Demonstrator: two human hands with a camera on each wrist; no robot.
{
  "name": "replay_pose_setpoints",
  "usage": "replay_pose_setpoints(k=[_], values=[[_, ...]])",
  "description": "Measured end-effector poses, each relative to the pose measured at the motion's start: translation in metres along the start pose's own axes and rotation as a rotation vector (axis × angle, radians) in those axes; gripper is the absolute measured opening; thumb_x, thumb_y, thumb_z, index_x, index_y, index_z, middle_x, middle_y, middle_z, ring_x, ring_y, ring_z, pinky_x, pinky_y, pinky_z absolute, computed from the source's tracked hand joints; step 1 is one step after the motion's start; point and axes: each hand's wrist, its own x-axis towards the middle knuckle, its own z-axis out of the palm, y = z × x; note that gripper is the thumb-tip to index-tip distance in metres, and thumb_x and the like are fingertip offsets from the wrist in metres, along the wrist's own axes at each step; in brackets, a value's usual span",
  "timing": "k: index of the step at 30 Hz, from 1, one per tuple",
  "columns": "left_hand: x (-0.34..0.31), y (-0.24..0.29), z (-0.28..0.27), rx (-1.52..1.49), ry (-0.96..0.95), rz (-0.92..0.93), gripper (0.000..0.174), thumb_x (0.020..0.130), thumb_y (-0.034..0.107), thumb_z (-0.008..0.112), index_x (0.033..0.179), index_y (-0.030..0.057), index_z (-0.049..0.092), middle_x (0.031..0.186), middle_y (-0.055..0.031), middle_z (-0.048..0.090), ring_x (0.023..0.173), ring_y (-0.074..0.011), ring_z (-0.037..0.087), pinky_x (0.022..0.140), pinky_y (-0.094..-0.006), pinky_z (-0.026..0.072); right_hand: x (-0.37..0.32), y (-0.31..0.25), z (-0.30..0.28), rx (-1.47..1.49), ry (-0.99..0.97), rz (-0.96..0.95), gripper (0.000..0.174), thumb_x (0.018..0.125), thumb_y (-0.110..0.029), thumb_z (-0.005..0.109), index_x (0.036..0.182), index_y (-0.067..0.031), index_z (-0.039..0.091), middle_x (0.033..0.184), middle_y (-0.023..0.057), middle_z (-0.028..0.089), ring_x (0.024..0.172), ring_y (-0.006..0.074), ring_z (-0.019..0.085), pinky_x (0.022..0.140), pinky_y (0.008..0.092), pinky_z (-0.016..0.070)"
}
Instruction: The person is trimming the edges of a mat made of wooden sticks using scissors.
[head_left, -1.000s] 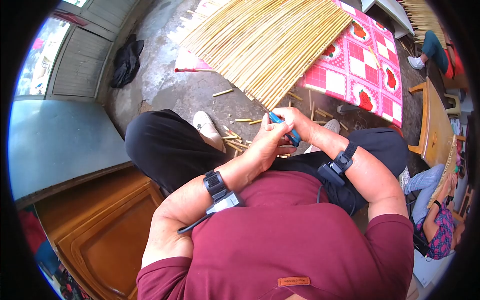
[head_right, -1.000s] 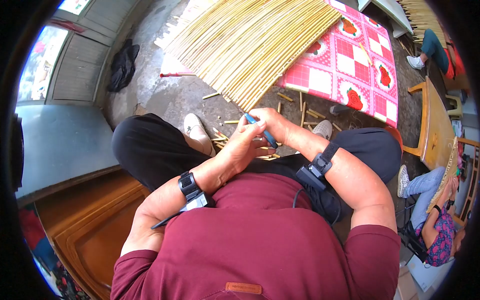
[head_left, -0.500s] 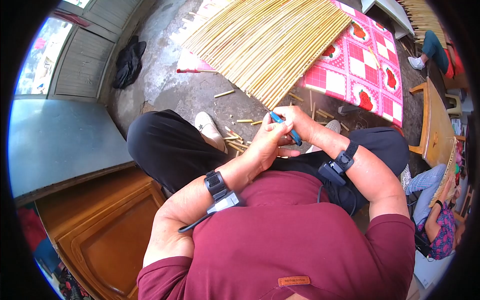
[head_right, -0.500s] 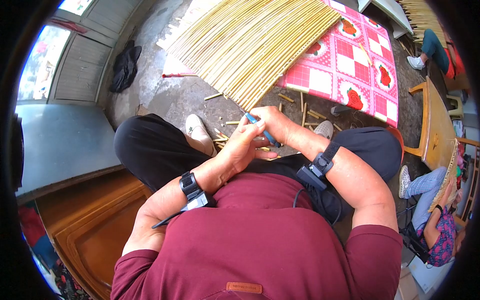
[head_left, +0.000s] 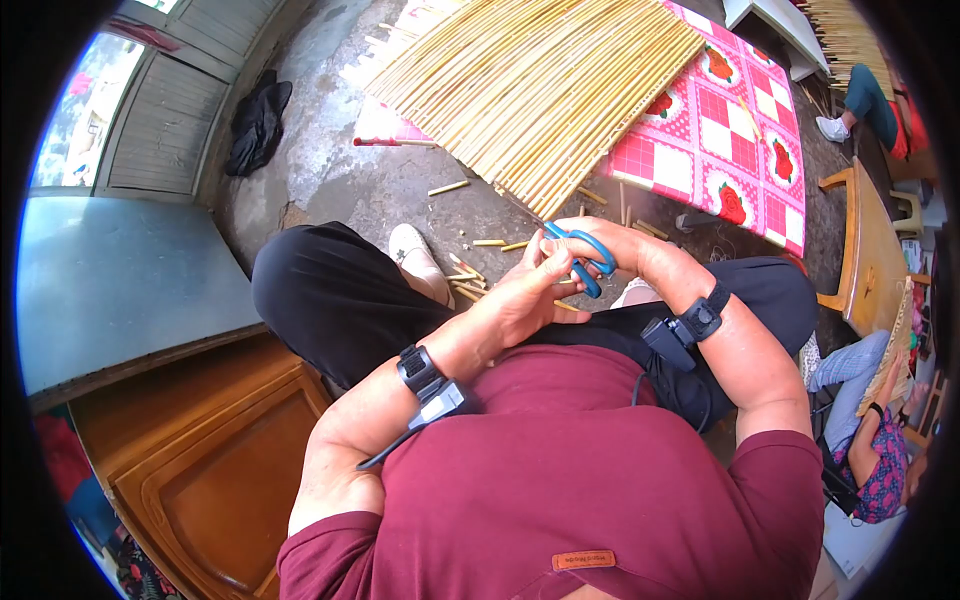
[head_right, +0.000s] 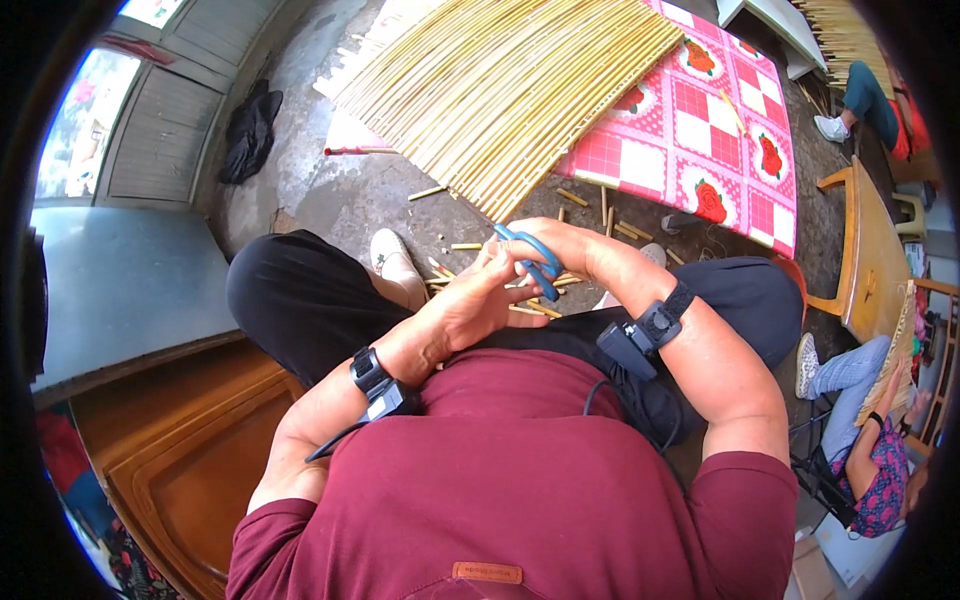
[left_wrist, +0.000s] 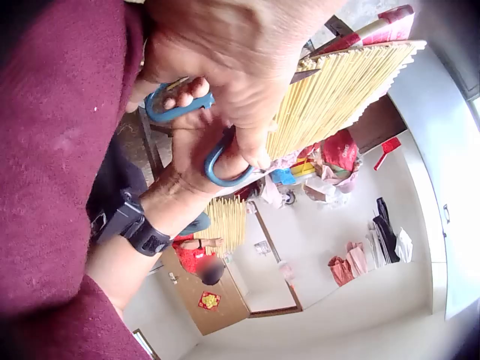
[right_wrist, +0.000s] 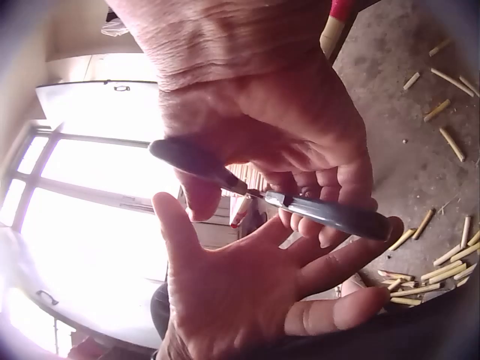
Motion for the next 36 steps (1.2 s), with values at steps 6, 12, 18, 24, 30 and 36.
replay_pose_setpoints(k=[6,12,18,24,30,36], values=[[-0.003,0.01,-0.008,-0.085,-0.062,0.018,0.056,0.088,0.05,0.068,0.13,0.0198,0.046,0.127,-0.0083,0.056,0.115,-0.0243,0.053,0.096,-0.053,0.0466,0.005,-0.02,0.005,-0.051,0.109,0.113,0.049,0.087,-0.059,0.062,0.103,-0.0136,0.07,0.068,-0.0014,0.057,0.061,0.0097,0.055,0.054,0.0275,0.0478],[-0.002,0.01,-0.016,-0.11,-0.048,0.037,0.051,0.089,0.047,0.068,0.125,0.0162,0.051,0.121,-0.0069,0.059,0.111,-0.0233,0.057,0.093,-0.0515,0.0494,0.011,-0.025,0.006,-0.028,0.165,0.152,0.053,0.087,-0.052,0.066,0.094,-0.0001,0.067,0.074,0.0075,0.065,0.063,0.0131,0.063,0.056,0.0248,0.0533],[-0.003,0.011,-0.017,-0.106,-0.04,0.052,0.046,0.089,0.041,0.069,0.123,0.016,0.051,0.117,-0.0052,0.06,0.111,-0.0233,0.058,0.093,-0.0509,0.0502,0.012,-0.017,0.008,-0.241,0.243,-0.01,0.036,0.09,-0.036,0.063,0.095,-0.0014,0.069,0.073,0.0065,0.066,0.062,0.0106,0.063,0.056,0.0249,0.0543],[0.002,0.004,-0.026,-0.088,-0.055,0.052,0.046,0.089,0.039,0.07,0.124,0.0142,0.053,0.121,-0.0069,0.06,0.115,-0.0251,0.057,0.094,-0.0492,0.0501,0.017,0.0,0.004,-0.244,0.272,-0.104,0.024,0.09,-0.025,0.061,0.09,-0.0024,0.068,0.069,0.0041,0.063,0.057,0.0095,0.061,0.051,0.0247,0.0514],[0.001,0.007,-0.022,-0.106,-0.068,0.049,0.049,0.089,0.039,0.07,0.126,0.0111,0.053,0.126,-0.0107,0.058,0.118,-0.0266,0.055,0.096,-0.0475,0.0494,0.016,0.001,0.003,-0.279,0.329,-0.146,0.029,0.087,-0.031,0.067,0.08,-0.0029,0.065,0.063,0.0047,0.06,0.053,0.0111,0.06,0.048,0.0263,0.0492],[0.004,0.006,-0.023,-0.111,-0.077,0.047,0.049,0.09,0.038,0.069,0.126,0.0096,0.052,0.128,-0.0131,0.057,0.121,-0.0283,0.054,0.097,-0.0477,0.0487,0.013,-0.002,0.001,-0.306,0.33,-0.17,0.029,0.086,-0.031,0.068,0.079,-0.003,0.065,0.062,0.0045,0.06,0.052,0.0107,0.059,0.047,0.027,0.0484]])
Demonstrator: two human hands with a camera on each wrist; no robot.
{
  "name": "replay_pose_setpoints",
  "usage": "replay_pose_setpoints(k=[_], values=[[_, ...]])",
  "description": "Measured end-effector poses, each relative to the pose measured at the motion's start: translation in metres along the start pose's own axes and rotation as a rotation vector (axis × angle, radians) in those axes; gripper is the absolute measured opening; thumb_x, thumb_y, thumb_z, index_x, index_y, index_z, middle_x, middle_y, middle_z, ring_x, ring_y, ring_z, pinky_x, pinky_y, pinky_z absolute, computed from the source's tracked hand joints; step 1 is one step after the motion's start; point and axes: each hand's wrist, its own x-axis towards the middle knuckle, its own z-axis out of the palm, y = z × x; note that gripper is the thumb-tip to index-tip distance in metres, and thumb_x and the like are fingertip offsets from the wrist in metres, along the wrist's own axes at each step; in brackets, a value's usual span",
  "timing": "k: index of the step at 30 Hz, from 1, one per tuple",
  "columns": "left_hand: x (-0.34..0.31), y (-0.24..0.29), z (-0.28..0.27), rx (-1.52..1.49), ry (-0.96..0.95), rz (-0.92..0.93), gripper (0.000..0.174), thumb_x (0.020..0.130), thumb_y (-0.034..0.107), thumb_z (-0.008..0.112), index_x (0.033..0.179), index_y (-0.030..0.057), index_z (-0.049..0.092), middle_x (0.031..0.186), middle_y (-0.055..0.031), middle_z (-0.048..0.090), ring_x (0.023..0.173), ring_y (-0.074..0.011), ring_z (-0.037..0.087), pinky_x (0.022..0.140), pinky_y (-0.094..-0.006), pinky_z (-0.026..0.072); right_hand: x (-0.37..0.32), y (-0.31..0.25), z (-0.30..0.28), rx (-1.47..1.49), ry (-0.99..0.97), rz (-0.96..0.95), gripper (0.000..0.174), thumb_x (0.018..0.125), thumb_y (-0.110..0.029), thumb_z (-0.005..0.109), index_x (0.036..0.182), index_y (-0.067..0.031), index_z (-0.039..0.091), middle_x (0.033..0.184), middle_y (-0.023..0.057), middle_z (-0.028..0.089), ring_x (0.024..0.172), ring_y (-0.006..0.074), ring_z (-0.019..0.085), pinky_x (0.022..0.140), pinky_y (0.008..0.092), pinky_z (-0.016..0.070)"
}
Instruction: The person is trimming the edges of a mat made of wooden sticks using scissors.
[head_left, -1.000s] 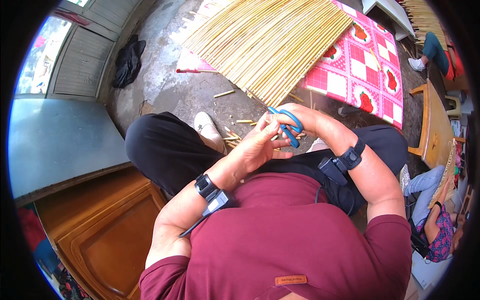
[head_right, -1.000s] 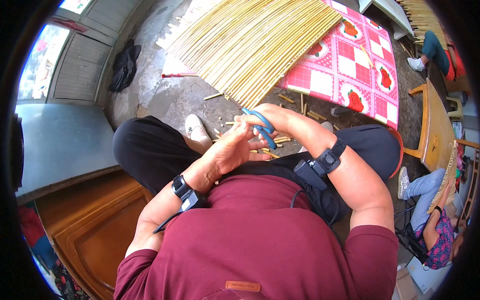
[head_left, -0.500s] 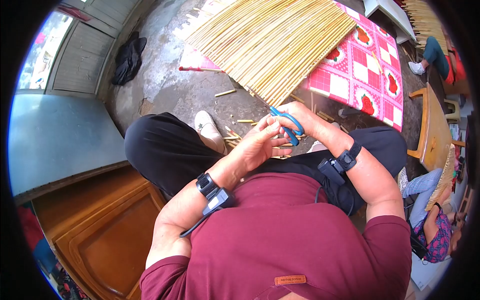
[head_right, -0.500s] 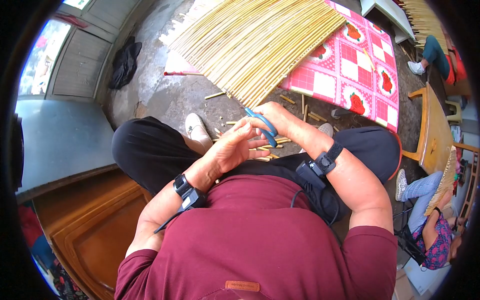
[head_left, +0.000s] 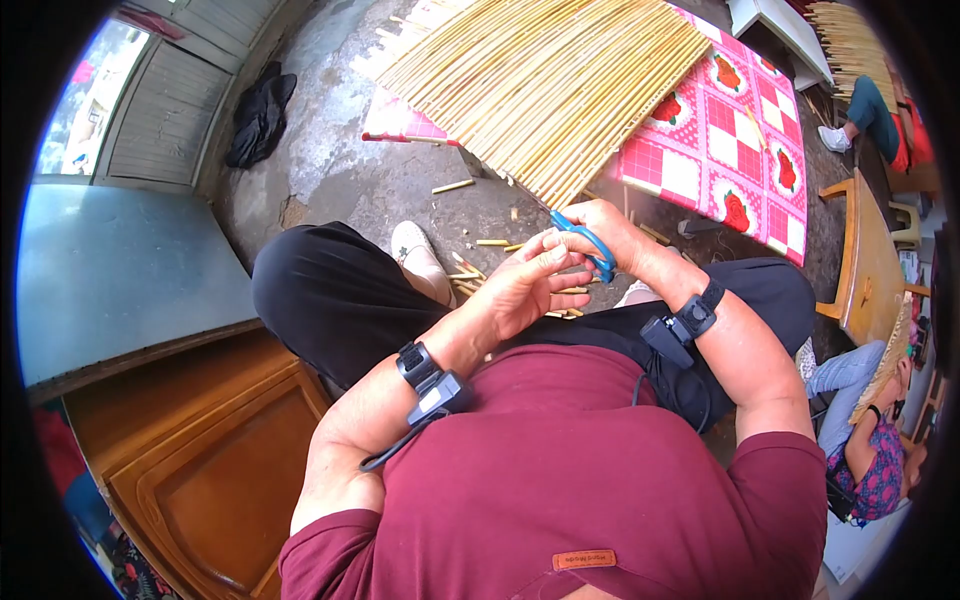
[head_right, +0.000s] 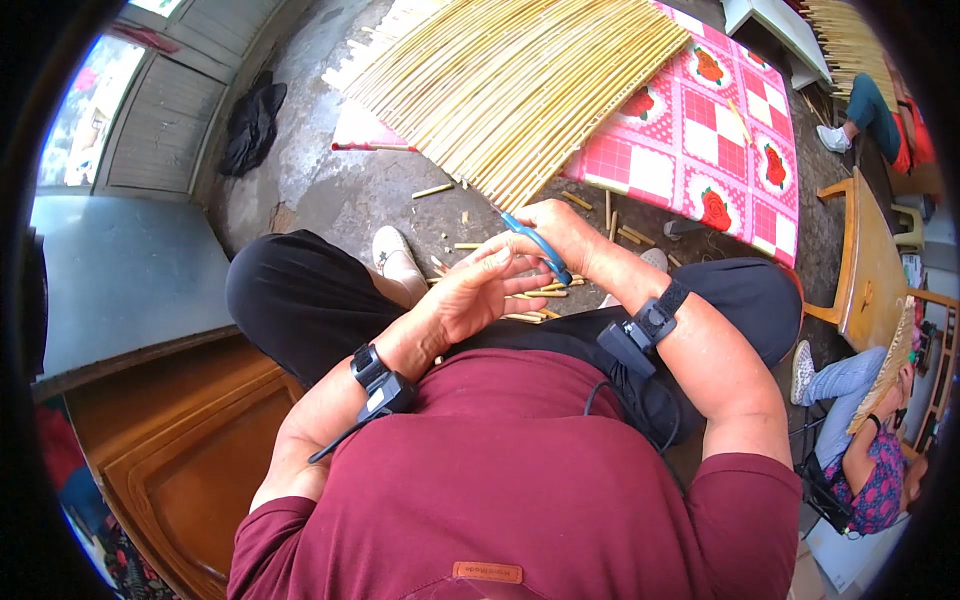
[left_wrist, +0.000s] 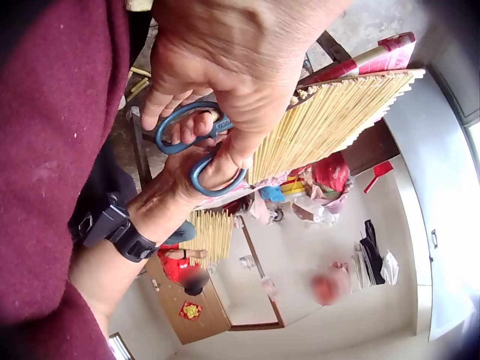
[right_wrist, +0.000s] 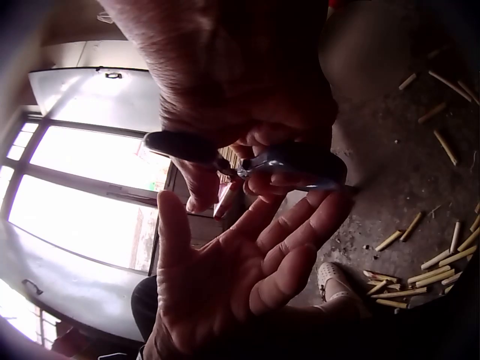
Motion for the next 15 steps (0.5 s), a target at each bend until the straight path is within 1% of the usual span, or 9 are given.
replay_pose_setpoints(k=[2,5,8,11,14,15], values=[[0.001,0.0,0.0014,-0.005,0.003,-0.004,0.049,0.09,0.037,0.069,0.127,0.0096,0.052,0.128,-0.013,0.057,0.122,-0.0287,0.054,0.097,-0.0479,0.0487,-0.0006,-0.0005,-0.0012,-0.007,0.007,-0.014,0.029,0.086,-0.03,0.068,0.078,-0.0029,0.064,0.062,0.0045,0.06,0.052,0.0105,0.058,0.047,0.0271,0.0483],[0.0003,-0.0005,0.002,-0.008,0.013,-0.014,0.05,0.089,0.035,0.07,0.128,0.01,0.05,0.127,-0.0128,0.057,0.122,-0.029,0.054,0.097,-0.0483,0.0489,0.0,-0.0011,-0.0033,-0.111,0.011,-0.046,0.03,0.086,-0.032,0.068,0.081,-0.0026,0.064,0.063,0.0047,0.06,0.051,0.0105,0.057,0.047,0.0272,0.0481],[0.0005,-0.001,0.0022,-0.005,0.031,-0.026,0.05,0.089,0.031,0.071,0.129,0.0111,0.049,0.126,-0.0118,0.058,0.122,-0.0285,0.055,0.096,-0.0487,0.0492,-0.001,-0.0028,-0.0048,-0.068,-0.033,0.029,0.033,0.088,-0.036,0.068,0.083,-0.0041,0.063,0.068,0.0044,0.061,0.054,0.0107,0.058,0.049,0.0271,0.0486],[-0.0005,-0.0001,0.0015,0.01,0.07,-0.029,0.048,0.09,0.027,0.071,0.13,0.0122,0.049,0.125,-0.0091,0.059,0.12,-0.0273,0.056,0.095,-0.0484,0.0497,0.0,0.0056,-0.0078,0.068,-0.098,0.051,0.037,0.088,-0.042,0.069,0.091,-0.0048,0.067,0.073,0.0036,0.062,0.059,0.0107,0.06,0.051,0.0264,0.0493],[-0.0034,0.0031,0.0056,0.041,0.104,-0.018,0.047,0.09,0.025,0.07,0.13,0.013,0.049,0.122,-0.0058,0.06,0.119,-0.0253,0.057,0.095,-0.0473,0.0499,-0.0047,-0.0036,-0.008,0.216,-0.173,0.124,0.044,0.088,-0.047,0.068,0.1,-0.0045,0.069,0.076,0.0027,0.063,0.062,0.011,0.061,0.053,0.026,0.0498],[-0.0034,0.0042,0.006,0.051,0.108,-0.022,0.047,0.091,0.025,0.07,0.131,0.013,0.049,0.121,-0.0048,0.061,0.119,-0.0247,0.058,0.095,-0.0471,0.0499,-0.0042,-0.0033,-0.0075,0.208,-0.171,0.136,0.047,0.087,-0.048,0.068,0.101,-0.0039,0.07,0.076,0.0026,0.063,0.062,0.0114,0.06,0.053,0.0259,0.0497]])
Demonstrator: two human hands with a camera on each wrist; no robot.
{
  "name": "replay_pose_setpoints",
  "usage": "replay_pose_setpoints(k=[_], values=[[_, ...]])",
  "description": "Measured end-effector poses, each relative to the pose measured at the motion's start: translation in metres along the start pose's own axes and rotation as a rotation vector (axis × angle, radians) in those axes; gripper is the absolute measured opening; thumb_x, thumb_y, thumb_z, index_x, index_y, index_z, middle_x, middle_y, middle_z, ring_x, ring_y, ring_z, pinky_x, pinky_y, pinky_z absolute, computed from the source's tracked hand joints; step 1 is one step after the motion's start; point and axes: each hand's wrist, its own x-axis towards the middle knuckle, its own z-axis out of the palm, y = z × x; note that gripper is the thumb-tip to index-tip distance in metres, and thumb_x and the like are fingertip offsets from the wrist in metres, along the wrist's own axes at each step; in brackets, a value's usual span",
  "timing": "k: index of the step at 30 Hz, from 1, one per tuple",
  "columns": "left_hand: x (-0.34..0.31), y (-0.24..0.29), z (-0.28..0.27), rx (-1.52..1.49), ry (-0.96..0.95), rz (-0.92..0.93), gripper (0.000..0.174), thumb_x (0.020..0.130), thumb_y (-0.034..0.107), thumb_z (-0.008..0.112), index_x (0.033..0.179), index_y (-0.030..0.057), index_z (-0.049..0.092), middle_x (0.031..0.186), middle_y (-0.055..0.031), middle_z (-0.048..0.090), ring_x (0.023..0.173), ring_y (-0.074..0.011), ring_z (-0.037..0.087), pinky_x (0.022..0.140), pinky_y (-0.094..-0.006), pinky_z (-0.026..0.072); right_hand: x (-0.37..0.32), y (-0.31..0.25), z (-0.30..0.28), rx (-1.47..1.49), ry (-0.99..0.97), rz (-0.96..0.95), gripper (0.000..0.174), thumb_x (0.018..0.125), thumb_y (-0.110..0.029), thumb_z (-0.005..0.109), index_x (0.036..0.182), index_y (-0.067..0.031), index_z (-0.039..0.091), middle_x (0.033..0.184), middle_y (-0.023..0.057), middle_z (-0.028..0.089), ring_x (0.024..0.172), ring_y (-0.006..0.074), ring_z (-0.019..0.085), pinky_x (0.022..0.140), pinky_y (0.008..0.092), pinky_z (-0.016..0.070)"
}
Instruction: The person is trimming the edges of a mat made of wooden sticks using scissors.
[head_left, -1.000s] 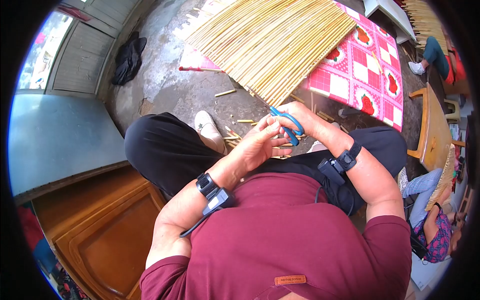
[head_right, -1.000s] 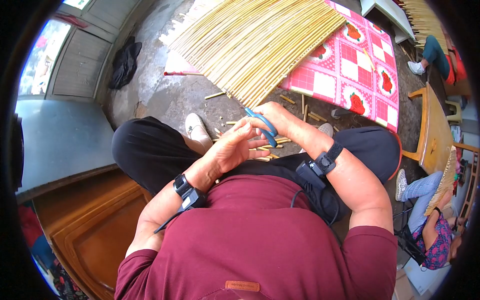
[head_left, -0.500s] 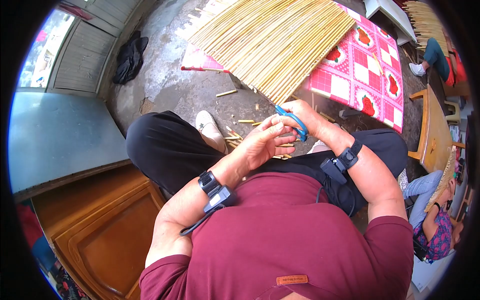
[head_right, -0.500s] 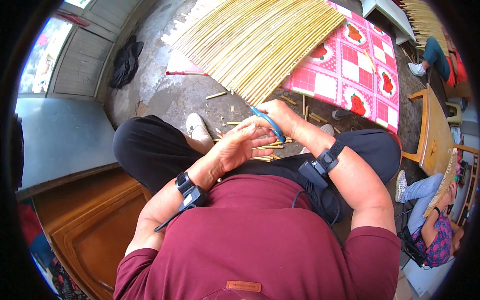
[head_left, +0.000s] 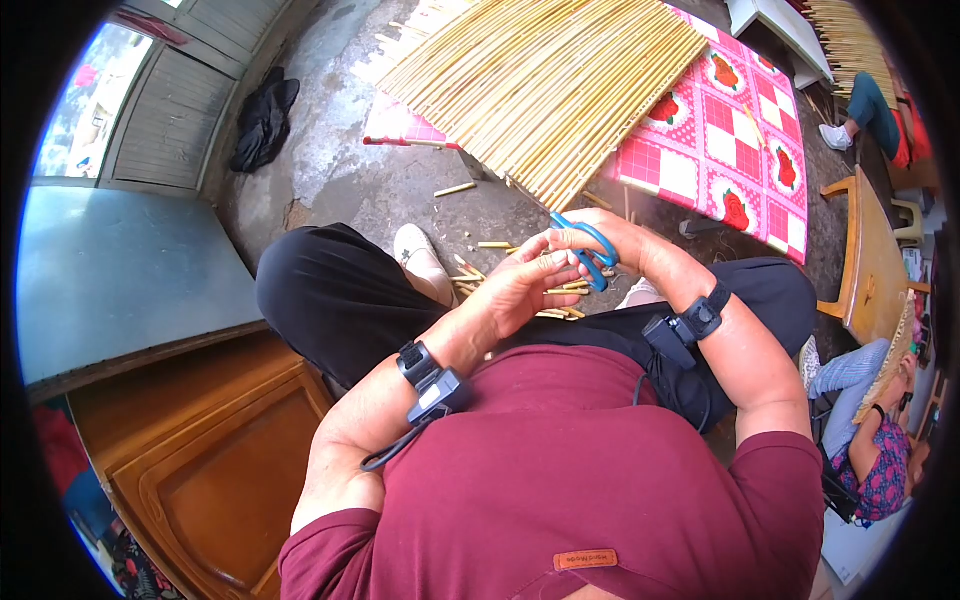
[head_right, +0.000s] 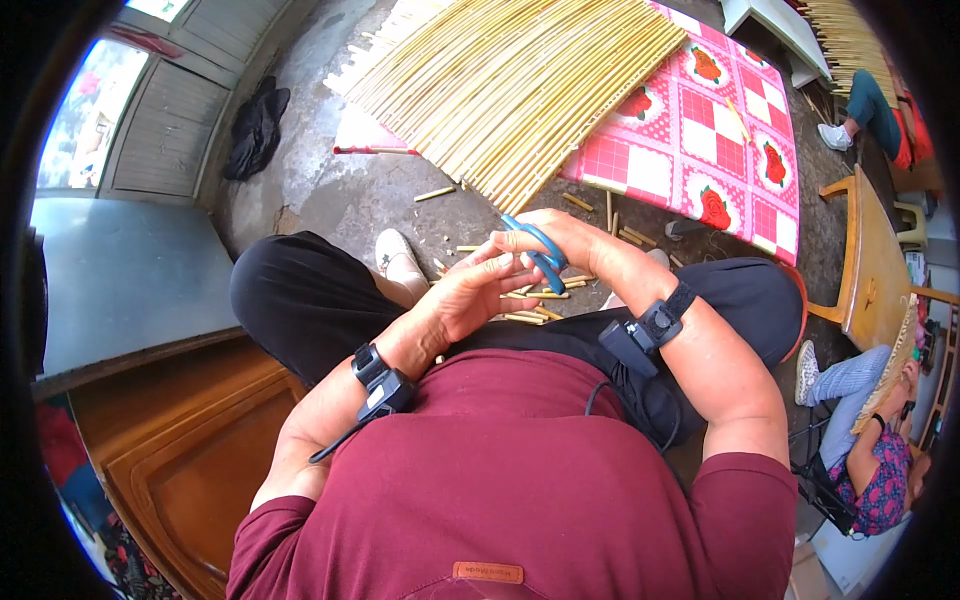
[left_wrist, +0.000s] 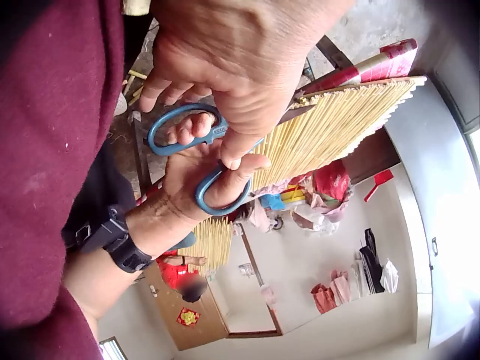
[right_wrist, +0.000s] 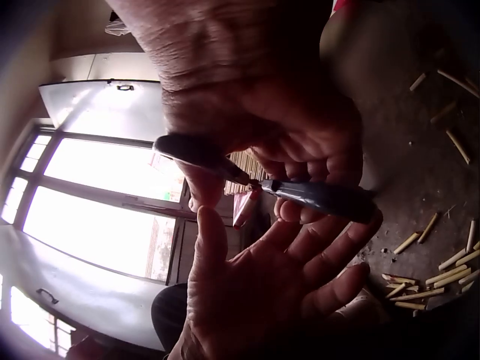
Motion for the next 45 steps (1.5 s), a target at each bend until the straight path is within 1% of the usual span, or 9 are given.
replay_pose_setpoints(k=[2,5,8,11,20,23,26,35,45], values=[[0.0,0.001,0.0,0.011,0.003,-0.009,0.047,0.091,0.025,0.069,0.131,0.0128,0.049,0.12,-0.0036,0.062,0.118,-0.0238,0.058,0.095,-0.0467,0.0497,0.001,0.002,0.001,-0.012,0.007,0.025,0.051,0.087,-0.051,0.067,0.103,-0.0027,0.07,0.075,0.0026,0.063,0.061,0.0123,0.06,0.053,0.0259,0.0496],[0.0,0.001,0.001,0.012,0.002,-0.022,0.046,0.091,0.025,0.069,0.13,0.0121,0.05,0.12,-0.0032,0.062,0.118,-0.0235,0.058,0.095,-0.0466,0.049,0.001,-0.001,-0.001,-0.025,0.018,-0.021,0.048,0.086,-0.05,0.067,0.096,-0.0037,0.072,0.07,0.0042,0.063,0.062,0.0131,0.061,0.053,0.0265,0.05],[0.002,-0.001,-0.001,0.018,0.001,-0.034,0.044,0.091,0.026,0.069,0.129,0.0115,0.052,0.121,-0.0039,0.062,0.119,-0.0239,0.058,0.096,-0.0466,0.0484,0.006,0.006,-0.004,-0.263,0.11,-0.208,0.041,0.086,-0.045,0.068,0.087,-0.004,0.071,0.065,0.0053,0.062,0.058,0.012,0.061,0.051,0.0268,0.0497],[0.002,-0.001,-0.004,0.031,-0.012,-0.041,0.044,0.091,0.026,0.069,0.128,0.0113,0.053,0.123,-0.006,0.062,0.119,-0.0242,0.058,0.097,-0.0462,0.0481,-0.001,-0.004,0.0,-0.207,0.108,-0.084,0.038,0.087,-0.041,0.068,0.082,-0.0037,0.067,0.061,0.0055,0.06,0.054,0.0108,0.061,0.049,0.027,0.0494],[0.003,-0.003,-0.008,0.033,-0.015,-0.028,0.046,0.09,0.027,0.07,0.129,0.0111,0.052,0.125,-0.0111,0.061,0.119,-0.0237,0.057,0.096,-0.0448,0.0487,0.002,-0.002,0.0,-0.292,0.156,-0.08,0.035,0.087,-0.037,0.071,0.082,-0.0037,0.063,0.065,0.0042,0.061,0.055,0.0105,0.06,0.049,0.0262,0.0493],[0.004,-0.004,-0.009,0.048,-0.013,-0.021,0.049,0.09,0.027,0.071,0.131,0.0117,0.05,0.127,-0.0111,0.06,0.12,-0.0236,0.056,0.097,-0.0452,0.0482,0.004,0.007,-0.003,-0.106,0.054,-0.087,0.037,0.087,-0.04,0.07,0.084,-0.0049,0.062,0.069,0.0038,0.062,0.057,0.0106,0.061,0.05,0.0261,0.0495],[0.002,-0.002,-0.007,0.054,-0.03,-0.024,0.052,0.089,0.028,0.071,0.134,0.0123,0.048,0.128,-0.0111,0.06,0.121,-0.0237,0.056,0.098,-0.0456,0.0474,0.003,0.004,-0.008,-0.178,0.036,-0.067,0.038,0.088,-0.044,0.069,0.085,-0.0061,0.062,0.069,0.0032,0.061,0.057,0.0109,0.061,0.05,0.0254,0.0496],[0.002,-0.004,-0.009,0.029,-0.061,-0.012,0.053,0.09,0.028,0.07,0.135,0.0105,0.047,0.13,-0.0117,0.058,0.123,-0.0251,0.055,0.098,-0.0465,0.047,-0.006,0.008,-0.007,-0.096,0.023,-0.004,0.041,0.087,-0.046,0.07,0.083,-0.0068,0.06,0.067,0.002,0.059,0.054,0.009,0.058,0.048,0.0232,0.0469],[0.005,-0.006,-0.011,0.054,-0.064,-0.013,0.056,0.09,0.03,0.07,0.135,0.0091,0.046,0.131,-0.0128,0.057,0.124,-0.0254,0.054,0.099,-0.0465,0.0463,-0.008,0.006,-0.007,-0.165,0.06,-0.068,0.041,0.087,-0.043,0.071,0.079,-0.0055,0.059,0.062,0.002,0.058,0.051,0.0088,0.057,0.045,0.0243,0.0457]])
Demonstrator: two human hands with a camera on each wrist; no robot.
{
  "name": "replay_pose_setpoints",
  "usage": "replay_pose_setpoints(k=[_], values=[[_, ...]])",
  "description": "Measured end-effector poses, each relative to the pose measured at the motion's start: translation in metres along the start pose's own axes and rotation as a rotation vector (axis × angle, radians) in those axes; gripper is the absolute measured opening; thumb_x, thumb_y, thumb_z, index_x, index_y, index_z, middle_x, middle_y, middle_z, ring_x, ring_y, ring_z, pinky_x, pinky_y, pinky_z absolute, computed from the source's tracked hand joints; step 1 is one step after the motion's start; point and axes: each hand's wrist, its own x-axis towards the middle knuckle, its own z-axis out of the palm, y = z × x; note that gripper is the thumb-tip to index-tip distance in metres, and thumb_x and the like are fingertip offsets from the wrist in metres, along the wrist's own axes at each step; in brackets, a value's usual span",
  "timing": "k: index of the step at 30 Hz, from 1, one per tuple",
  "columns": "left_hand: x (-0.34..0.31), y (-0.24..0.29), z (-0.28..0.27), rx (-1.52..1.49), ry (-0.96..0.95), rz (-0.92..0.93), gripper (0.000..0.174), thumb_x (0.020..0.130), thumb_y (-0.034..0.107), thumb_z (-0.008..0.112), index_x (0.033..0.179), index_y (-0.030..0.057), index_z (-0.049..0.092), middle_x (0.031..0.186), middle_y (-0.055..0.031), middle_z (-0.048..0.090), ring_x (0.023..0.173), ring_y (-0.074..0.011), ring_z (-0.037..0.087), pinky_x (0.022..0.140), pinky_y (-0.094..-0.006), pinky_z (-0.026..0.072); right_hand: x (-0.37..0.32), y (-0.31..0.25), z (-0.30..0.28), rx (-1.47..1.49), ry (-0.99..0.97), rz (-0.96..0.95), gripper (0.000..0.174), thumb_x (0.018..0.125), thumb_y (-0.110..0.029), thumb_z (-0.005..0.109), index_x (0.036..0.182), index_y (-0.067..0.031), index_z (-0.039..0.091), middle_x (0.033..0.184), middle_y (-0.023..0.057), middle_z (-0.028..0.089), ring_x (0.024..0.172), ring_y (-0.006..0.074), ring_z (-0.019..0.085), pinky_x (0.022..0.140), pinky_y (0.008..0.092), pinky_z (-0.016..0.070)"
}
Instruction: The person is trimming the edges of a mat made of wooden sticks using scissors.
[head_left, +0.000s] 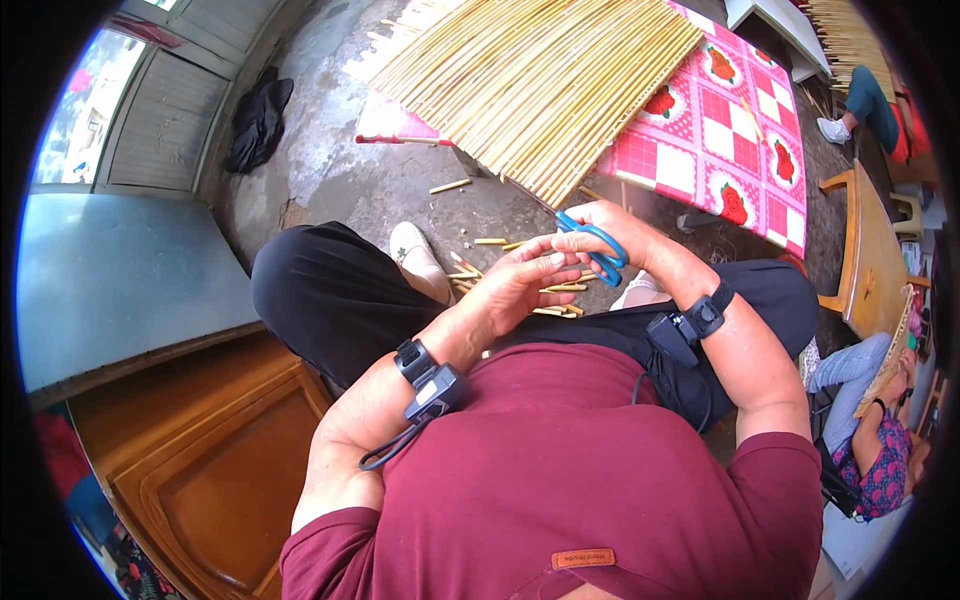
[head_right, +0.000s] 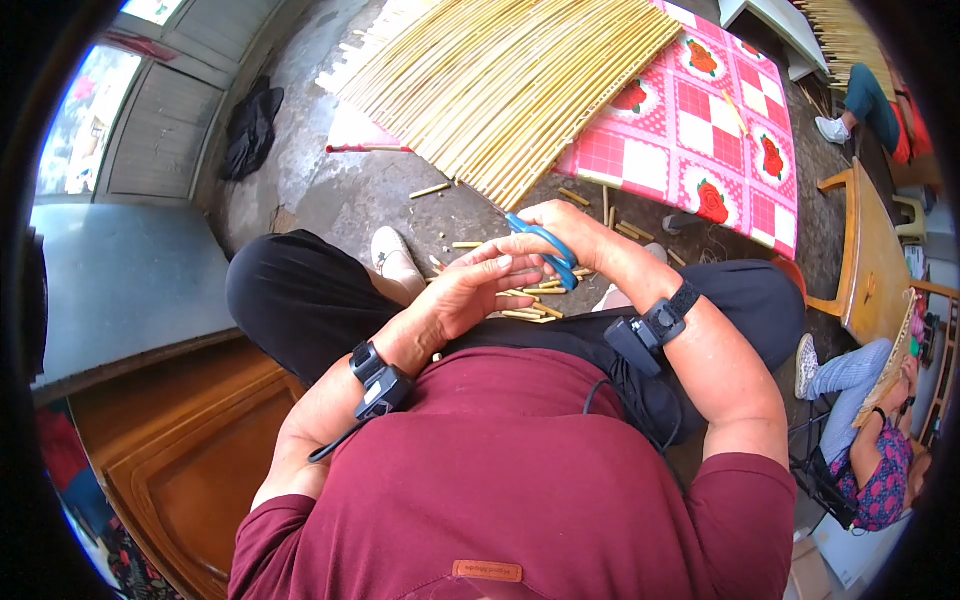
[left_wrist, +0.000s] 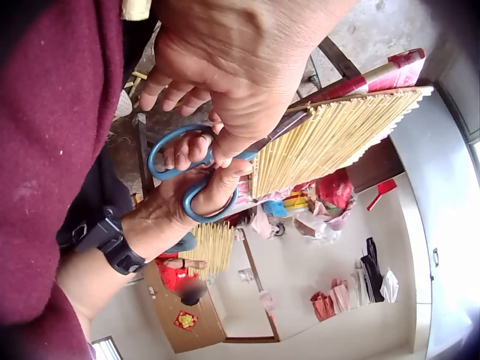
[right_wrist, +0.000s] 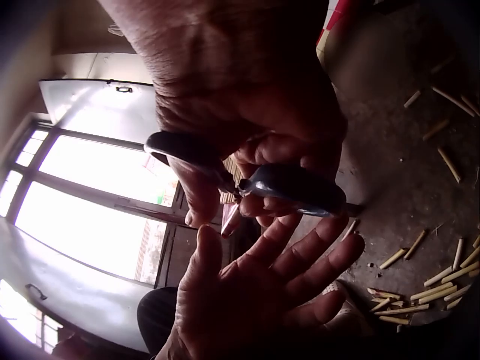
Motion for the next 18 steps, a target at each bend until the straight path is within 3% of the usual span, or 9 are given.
replay_pose_setpoints(k=[8,18], values=[[0.0,-0.002,-0.002,0.011,0.013,-0.019,0.06,0.088,0.031,0.072,0.138,0.0098,0.044,0.133,-0.0138,0.056,0.125,-0.0261,0.053,0.1,-0.0465,0.0456,-0.006,-0.019,-0.002,-0.128,0.028,0.034,0.038,0.087,-0.04,0.07,0.079,-0.0042,0.059,0.062,0.0028,0.058,0.051,0.0096,0.057,0.046,0.0259,0.045],[0.002,-0.001,0.001,0.006,0.001,-0.032,0.057,0.09,0.027,0.07,0.138,0.0088,0.045,0.133,-0.0124,0.057,0.123,-0.0255,0.055,0.098,-0.0451,0.0471,-0.002,-0.021,-0.002,-0.206,0.058,0.05,0.042,0.083,-0.044,0.071,0.077,-0.0035,0.062,0.064,0.0053,0.06,0.056,0.0108,0.059,0.052,0.0277,0.0474]])
